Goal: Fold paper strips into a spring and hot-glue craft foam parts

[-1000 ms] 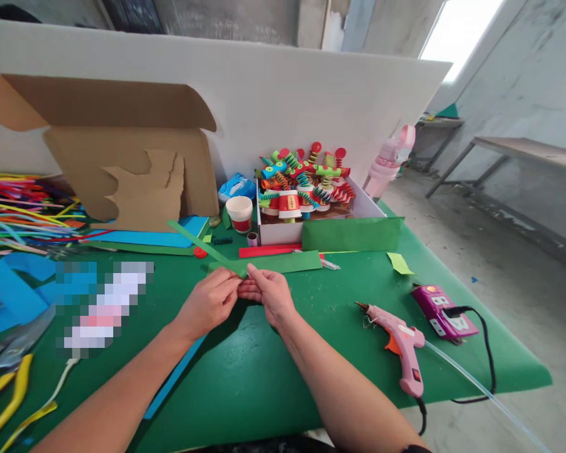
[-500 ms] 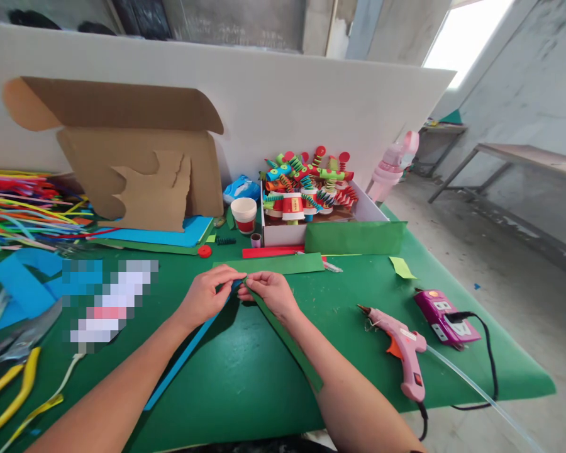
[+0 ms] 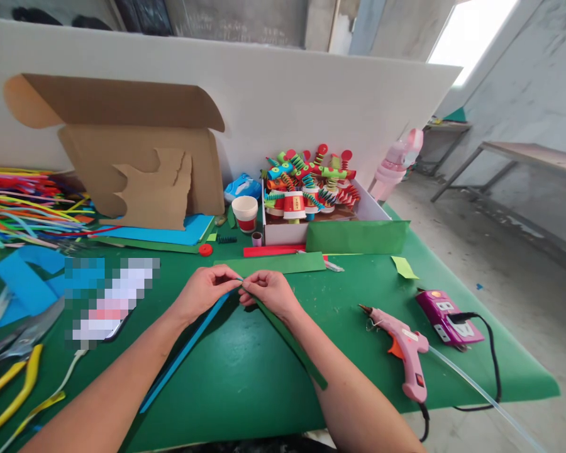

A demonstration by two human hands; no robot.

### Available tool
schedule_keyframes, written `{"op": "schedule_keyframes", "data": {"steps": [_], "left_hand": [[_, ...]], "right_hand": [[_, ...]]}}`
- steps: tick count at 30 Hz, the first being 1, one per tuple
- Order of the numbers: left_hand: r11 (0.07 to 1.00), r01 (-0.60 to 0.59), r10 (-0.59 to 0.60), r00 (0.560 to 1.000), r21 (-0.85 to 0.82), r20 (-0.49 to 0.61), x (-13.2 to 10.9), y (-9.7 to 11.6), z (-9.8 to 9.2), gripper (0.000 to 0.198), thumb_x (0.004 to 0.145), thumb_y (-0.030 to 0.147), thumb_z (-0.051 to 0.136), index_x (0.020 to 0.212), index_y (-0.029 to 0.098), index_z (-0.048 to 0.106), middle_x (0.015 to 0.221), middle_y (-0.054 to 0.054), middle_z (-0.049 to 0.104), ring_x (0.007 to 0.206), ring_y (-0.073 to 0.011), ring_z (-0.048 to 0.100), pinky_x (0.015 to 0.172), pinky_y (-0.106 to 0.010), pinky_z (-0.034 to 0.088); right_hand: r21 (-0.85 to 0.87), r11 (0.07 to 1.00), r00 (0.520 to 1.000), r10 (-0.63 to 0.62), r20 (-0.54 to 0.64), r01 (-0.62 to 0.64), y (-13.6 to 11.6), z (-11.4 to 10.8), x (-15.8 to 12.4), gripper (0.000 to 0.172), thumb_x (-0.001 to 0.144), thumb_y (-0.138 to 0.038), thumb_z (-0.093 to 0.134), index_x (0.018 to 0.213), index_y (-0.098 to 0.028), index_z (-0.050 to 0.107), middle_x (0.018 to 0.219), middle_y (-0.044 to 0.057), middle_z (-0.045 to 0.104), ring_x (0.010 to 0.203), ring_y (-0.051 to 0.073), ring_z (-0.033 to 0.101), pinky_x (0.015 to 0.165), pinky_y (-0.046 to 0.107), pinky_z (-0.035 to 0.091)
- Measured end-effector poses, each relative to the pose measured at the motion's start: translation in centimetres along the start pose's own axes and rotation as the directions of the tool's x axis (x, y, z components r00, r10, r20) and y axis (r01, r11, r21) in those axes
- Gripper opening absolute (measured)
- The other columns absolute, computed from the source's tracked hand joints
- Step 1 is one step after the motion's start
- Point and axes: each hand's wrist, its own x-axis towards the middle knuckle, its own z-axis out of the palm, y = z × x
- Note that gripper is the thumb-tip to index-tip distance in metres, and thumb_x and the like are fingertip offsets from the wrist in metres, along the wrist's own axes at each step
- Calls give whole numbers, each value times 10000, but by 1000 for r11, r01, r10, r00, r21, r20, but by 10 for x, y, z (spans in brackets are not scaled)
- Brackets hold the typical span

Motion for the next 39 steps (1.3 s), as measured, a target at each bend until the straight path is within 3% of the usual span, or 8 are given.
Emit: {"op": "schedule_keyframes", "data": {"steps": [3,5,8,13,17,22,30,39], "left_hand": [[962,94,-105,994,-255,-27,0,3,-1,215,623,368,778,671,166,724,633,-16,668,596,-123,561,606,-245,452],[872,166,-216,975,-461,-57,1,2,-1,297,560,395,831,683,150,717,618,-15,656,566,-111,555,584,-238,458],[772,192,-311,945,-606,-97,2,-1,5,374,476,399,880,679,139,703,607,-17,658,558,-117,577,576,-245,478],[835,189,-292,948,-518,-125,-1,-1,19,350,494,402,869,663,139,710,550,3,638,513,-93,540,528,-213,444],[861,190,-281,951,-472,-129,-4,2,26,310,510,388,857,633,148,704,536,12,633,496,-80,515,525,-207,434],[816,237,-346,931,-528,-118,-5,5,25,316,477,367,866,622,144,694,513,13,620,477,-81,520,516,-210,435],[718,279,-408,911,-637,-60,-5,3,25,405,393,387,904,612,136,673,512,15,615,465,-73,520,472,-192,417],[786,225,-321,944,-576,-69,-4,-5,28,356,526,400,858,695,135,690,621,-37,680,580,-137,614,593,-263,500]], "right_hand": [[151,988,999,-28,-28,32,-3,-2,0,409,593,-499,835,752,-156,680,631,7,692,569,126,666,624,271,569],[220,973,996,-58,-73,73,-3,0,-1,387,585,-446,851,812,-171,701,686,4,706,629,123,675,690,270,570],[167,981,994,-87,-72,98,2,8,-2,377,512,-305,895,822,-178,723,816,20,731,692,118,666,729,262,555],[67,984,966,-149,-210,167,8,21,-4,375,596,-342,842,932,-205,751,751,-3,720,611,105,604,672,269,530],[51,982,938,-156,-311,181,7,19,-3,257,601,-353,832,783,-185,762,727,8,716,593,106,595,681,278,517],[-8,985,941,-165,-296,171,5,15,-3,269,612,-357,818,806,-184,750,693,4,702,627,133,625,692,290,519],[-479,820,870,-451,-201,315,2,11,-3,174,708,-332,722,846,-238,771,889,36,759,833,202,680,827,348,532],[-248,943,910,-291,-295,221,4,13,-2,193,668,-363,759,788,-212,756,685,18,714,637,173,642,694,322,546]]}}
